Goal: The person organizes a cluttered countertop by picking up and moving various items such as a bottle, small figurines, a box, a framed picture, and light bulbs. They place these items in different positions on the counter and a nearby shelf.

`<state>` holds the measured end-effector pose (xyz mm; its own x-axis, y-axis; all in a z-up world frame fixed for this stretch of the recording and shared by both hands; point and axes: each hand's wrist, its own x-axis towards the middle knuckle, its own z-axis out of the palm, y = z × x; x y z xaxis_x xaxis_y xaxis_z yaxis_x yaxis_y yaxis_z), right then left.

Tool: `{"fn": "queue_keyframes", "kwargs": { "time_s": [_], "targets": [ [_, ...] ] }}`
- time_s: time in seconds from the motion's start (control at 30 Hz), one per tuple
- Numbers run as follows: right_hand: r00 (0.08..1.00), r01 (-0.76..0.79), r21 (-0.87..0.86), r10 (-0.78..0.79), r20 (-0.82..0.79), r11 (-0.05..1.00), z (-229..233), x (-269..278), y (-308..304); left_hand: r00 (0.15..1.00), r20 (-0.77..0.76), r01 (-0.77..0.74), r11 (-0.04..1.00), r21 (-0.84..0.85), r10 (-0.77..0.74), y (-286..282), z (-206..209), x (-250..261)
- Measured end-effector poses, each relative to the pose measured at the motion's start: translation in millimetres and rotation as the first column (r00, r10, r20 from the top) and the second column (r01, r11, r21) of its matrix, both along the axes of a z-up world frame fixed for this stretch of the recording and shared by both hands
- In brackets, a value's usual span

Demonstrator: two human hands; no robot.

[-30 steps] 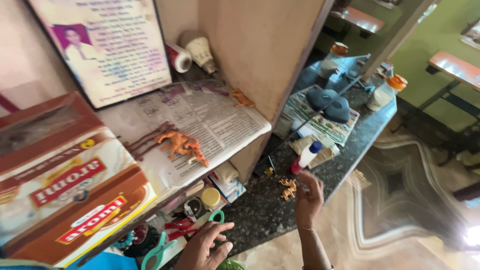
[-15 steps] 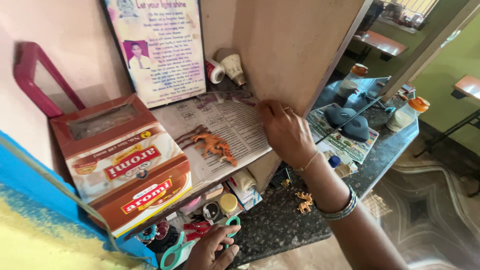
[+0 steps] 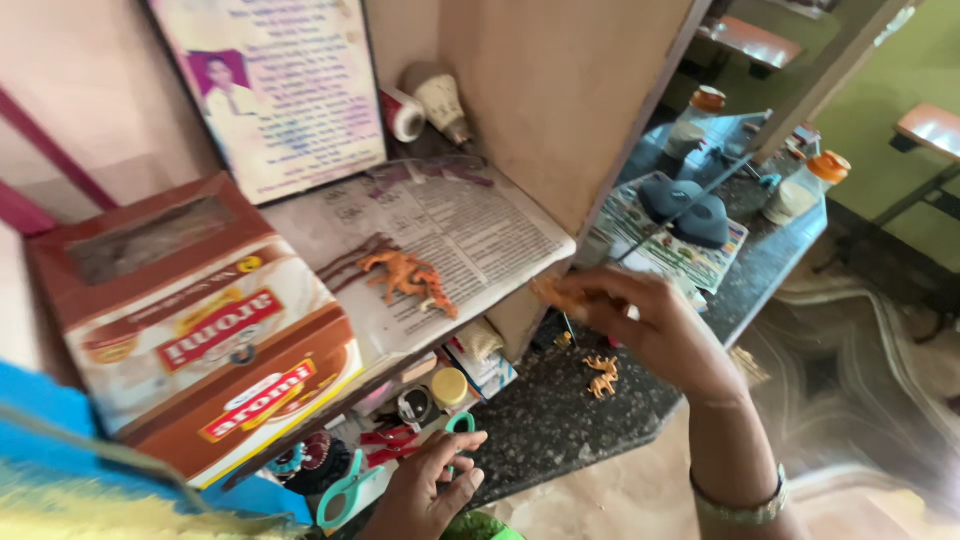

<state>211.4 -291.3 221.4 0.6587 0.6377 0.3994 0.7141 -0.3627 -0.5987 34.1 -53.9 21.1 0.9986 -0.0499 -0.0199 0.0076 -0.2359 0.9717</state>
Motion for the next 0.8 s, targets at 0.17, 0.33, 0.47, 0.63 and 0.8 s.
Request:
{"fn": "queue_keyframes", "kwargs": {
  "time_s": [0.17, 0.33, 0.47, 0.63, 0.8],
  "targets": [
    [0.833, 0.427, 0.057, -0.368, -0.412, 0.902, -170.2, 18.2, -72.2, 1.0, 0.016, 0.023, 1.0, -0.004, -0.023, -15.2, 9.4, 9.4],
    [0.561, 0.65, -0.083, -0.551, -0.618, 0.755, -319.6, 28.7, -126.2, 0.988, 0.077, 0.134, 0.991, 0.016, -0.135, -28.8, 23.4, 22.0],
    [0.613, 0.673, 0.157, -0.426, -0.665, 0.723, -352.5, 37.2, -134.7, 0.986, 0.031, 0.163, 0.982, 0.091, -0.166, -42.0, 31.5, 28.8],
    [0.653, 0.693, 0.312, -0.382, -0.654, 0.65, -307.4, 37.6, -109.7, 0.989, 0.022, 0.144, 0.986, 0.087, -0.146, -41.4, 26.8, 25.6],
    [0.812, 0.579, 0.531, -0.375, -0.448, 0.618, -209.3, 14.8, -51.6, 0.999, 0.029, 0.035, 0.999, 0.037, -0.036, -25.3, 17.6, 18.2]
  ]
}}
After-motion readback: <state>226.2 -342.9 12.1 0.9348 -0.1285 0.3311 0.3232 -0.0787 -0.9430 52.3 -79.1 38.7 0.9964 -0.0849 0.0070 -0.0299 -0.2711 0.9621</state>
